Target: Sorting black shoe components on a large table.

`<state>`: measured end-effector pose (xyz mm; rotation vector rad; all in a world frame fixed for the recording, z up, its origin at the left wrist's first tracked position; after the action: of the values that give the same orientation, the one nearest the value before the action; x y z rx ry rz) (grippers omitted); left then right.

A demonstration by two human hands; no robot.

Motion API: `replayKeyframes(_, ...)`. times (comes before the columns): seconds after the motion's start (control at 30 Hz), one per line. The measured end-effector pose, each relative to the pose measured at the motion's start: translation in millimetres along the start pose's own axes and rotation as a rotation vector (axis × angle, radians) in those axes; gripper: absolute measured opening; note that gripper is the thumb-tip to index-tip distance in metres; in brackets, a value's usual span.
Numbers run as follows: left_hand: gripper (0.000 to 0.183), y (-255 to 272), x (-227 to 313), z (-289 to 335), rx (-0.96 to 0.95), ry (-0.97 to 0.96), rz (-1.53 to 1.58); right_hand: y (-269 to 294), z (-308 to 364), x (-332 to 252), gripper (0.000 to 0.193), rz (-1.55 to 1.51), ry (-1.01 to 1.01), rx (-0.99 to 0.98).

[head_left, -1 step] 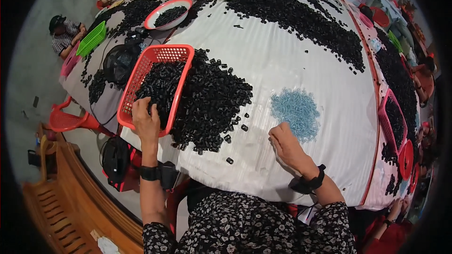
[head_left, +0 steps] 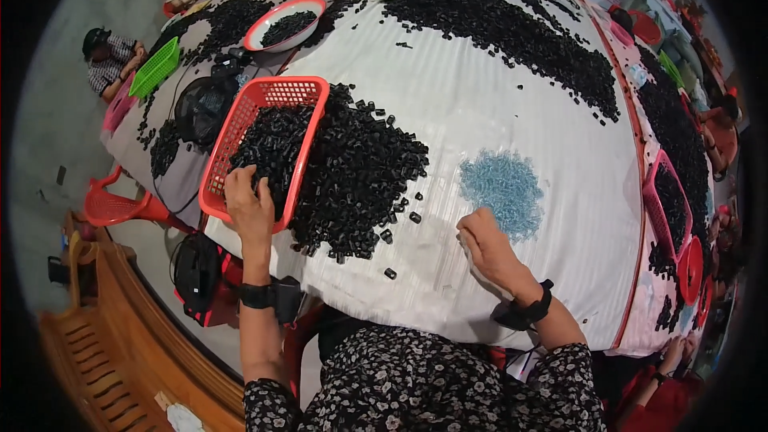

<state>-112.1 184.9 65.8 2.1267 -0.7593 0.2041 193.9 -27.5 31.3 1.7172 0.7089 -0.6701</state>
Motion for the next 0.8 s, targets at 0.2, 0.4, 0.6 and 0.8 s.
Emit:
replayKeyframes(0.2, 0.015, -8.6, 93.0, 46.0, -0.157, -0.346, 0.228, 1.4, 1.3, 9.4, 0.010, -0.084, -0.013, 0.055)
replayKeyframes(0.4, 0.022, -54.3, 125.6, 119.0, -0.546, -0.454, 0.072, -11.7, 2.9, 9.7, 0.010, -0.238, -0.043, 0.069)
replayKeyframes(0.6, 0.011, -63.2, 127.3, 115.7, -0.599, -0.493, 0.044, -10.3, 4.8, -3.5, 0.007, -0.237, -0.078, 0.002)
replayKeyframes(0.8, 0.010, -49.3, 122.0, 106.9, -0.506, -0.222, 0.470, -26.1, 4.1, -4.2, 0.006, -0.384, -0.094, -0.073)
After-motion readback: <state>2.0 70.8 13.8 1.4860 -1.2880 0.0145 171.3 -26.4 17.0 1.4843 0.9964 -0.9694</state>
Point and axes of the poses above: each hand's wrist, its own z-axis away from the middle knuckle, its own y-axis out of the back of the hand, x = y × z, the point moved 4 cm from there along -z, towards the middle knuckle, and after that the axes turned 5 degrees about y, right-handed, at the moved point
